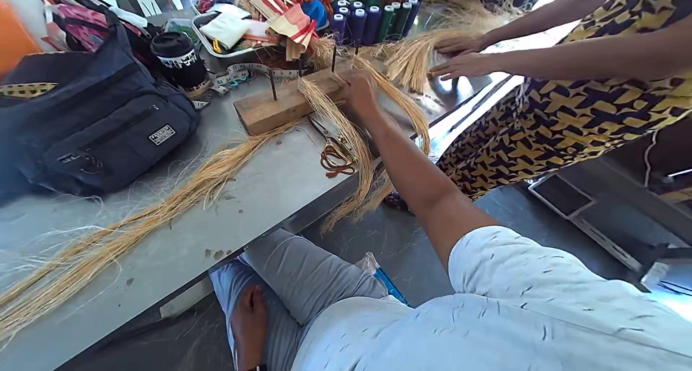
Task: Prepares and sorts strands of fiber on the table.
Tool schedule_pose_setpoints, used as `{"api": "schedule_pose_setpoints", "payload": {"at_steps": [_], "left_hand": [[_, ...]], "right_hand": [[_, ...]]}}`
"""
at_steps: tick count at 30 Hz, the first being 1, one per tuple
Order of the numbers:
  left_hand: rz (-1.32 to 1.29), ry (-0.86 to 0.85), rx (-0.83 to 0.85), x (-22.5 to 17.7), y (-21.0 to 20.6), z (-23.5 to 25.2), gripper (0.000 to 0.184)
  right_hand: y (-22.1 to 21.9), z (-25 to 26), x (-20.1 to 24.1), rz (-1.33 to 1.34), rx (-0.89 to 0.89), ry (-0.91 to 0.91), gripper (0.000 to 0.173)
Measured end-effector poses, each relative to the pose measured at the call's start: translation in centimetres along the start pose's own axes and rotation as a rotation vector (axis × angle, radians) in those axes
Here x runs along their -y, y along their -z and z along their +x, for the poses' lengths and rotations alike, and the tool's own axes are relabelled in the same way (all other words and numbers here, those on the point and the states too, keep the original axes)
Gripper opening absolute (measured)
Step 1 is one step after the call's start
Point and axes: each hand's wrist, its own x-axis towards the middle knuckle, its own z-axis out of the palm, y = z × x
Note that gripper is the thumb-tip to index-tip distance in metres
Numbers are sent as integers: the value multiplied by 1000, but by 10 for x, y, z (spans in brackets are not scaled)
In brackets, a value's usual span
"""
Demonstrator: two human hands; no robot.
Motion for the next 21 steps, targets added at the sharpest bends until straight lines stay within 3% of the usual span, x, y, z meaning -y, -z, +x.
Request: {"api": "schedule_pose_setpoints", "payload": {"at_steps": [5, 10, 14, 21], "left_hand": [[-3, -28, -4, -1, -1, -1, 30], [-12, -34, 7, 0, -1, -2, 29], [-38, -34, -5, -1, 1, -5, 29], [-61, -27, 1, 1, 2, -7, 28]], "right_hand": [[14, -27, -1, -32, -21, -71, 32], [19, -49, -2, -1, 79, -134, 55], [13, -57, -8, -40, 112, -115, 35], [32, -79, -20, -72, 119, -157, 37]]}}
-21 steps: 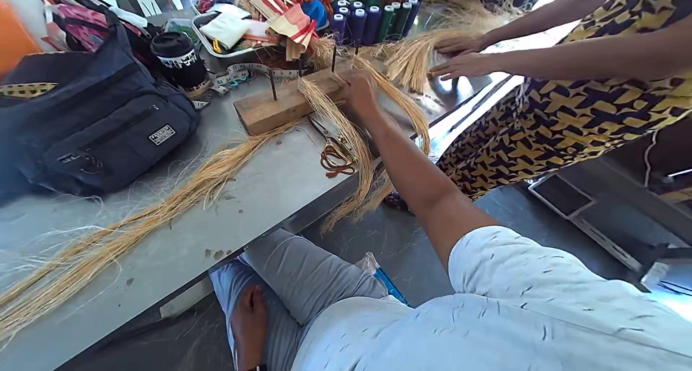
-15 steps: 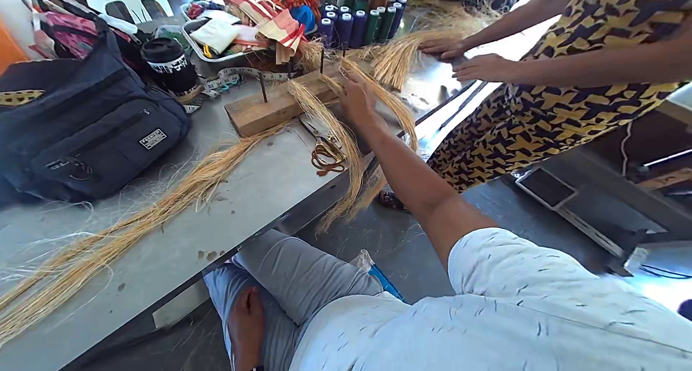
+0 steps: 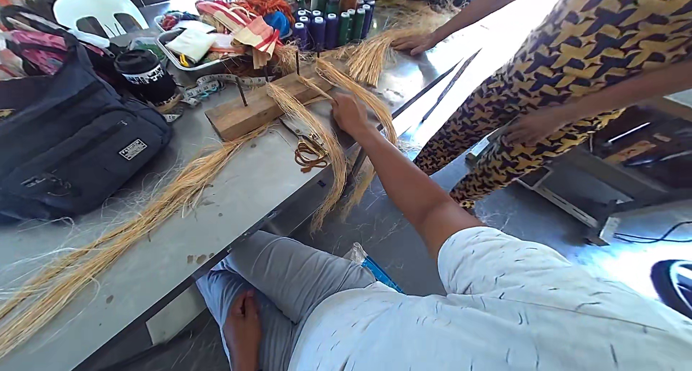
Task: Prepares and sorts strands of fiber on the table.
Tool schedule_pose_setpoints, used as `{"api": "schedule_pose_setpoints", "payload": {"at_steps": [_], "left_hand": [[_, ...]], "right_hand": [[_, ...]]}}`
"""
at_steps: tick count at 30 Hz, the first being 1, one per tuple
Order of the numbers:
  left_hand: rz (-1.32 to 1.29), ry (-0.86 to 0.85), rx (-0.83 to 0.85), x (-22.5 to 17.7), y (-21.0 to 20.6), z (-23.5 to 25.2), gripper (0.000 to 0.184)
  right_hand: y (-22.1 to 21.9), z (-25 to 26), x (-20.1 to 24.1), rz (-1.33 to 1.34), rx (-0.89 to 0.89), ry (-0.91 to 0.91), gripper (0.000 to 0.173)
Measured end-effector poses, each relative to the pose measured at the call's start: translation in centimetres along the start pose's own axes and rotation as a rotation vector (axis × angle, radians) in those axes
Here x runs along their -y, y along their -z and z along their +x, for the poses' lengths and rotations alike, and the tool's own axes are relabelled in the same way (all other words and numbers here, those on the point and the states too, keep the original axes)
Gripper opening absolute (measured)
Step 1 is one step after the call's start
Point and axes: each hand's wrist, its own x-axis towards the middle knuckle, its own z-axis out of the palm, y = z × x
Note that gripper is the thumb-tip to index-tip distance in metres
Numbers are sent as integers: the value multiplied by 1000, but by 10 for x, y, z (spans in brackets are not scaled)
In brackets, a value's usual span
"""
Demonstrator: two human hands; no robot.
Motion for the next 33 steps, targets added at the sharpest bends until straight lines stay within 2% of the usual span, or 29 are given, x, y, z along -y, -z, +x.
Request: {"api": "schedule_pose_setpoints", "payload": {"at_steps": [4, 7, 11, 14, 19, 29, 33], "left_hand": [[5, 15, 22, 1, -1, 3, 28], [21, 8, 34, 0, -1, 5, 30], [24, 19, 36, -1, -4, 7, 29], [24, 32, 26, -1, -5, 7, 28], [27, 66, 23, -3, -5, 6, 28], [27, 54, -1, -4, -10, 3, 27], [35, 80, 24, -8, -9, 3, 28]], "right_hand": [[19, -19, -23, 74, 6, 14, 37], [26, -37, -32, 152, -100, 37, 38], [1, -41, -46, 242, -151, 70, 39], [-21, -40, -51, 305, -311, 60, 35], [-28, -40, -54, 314, -381, 56, 32], [-33, -43, -53, 313, -430, 61, 28], [-28, -45, -56, 277, -352, 75, 34]]}}
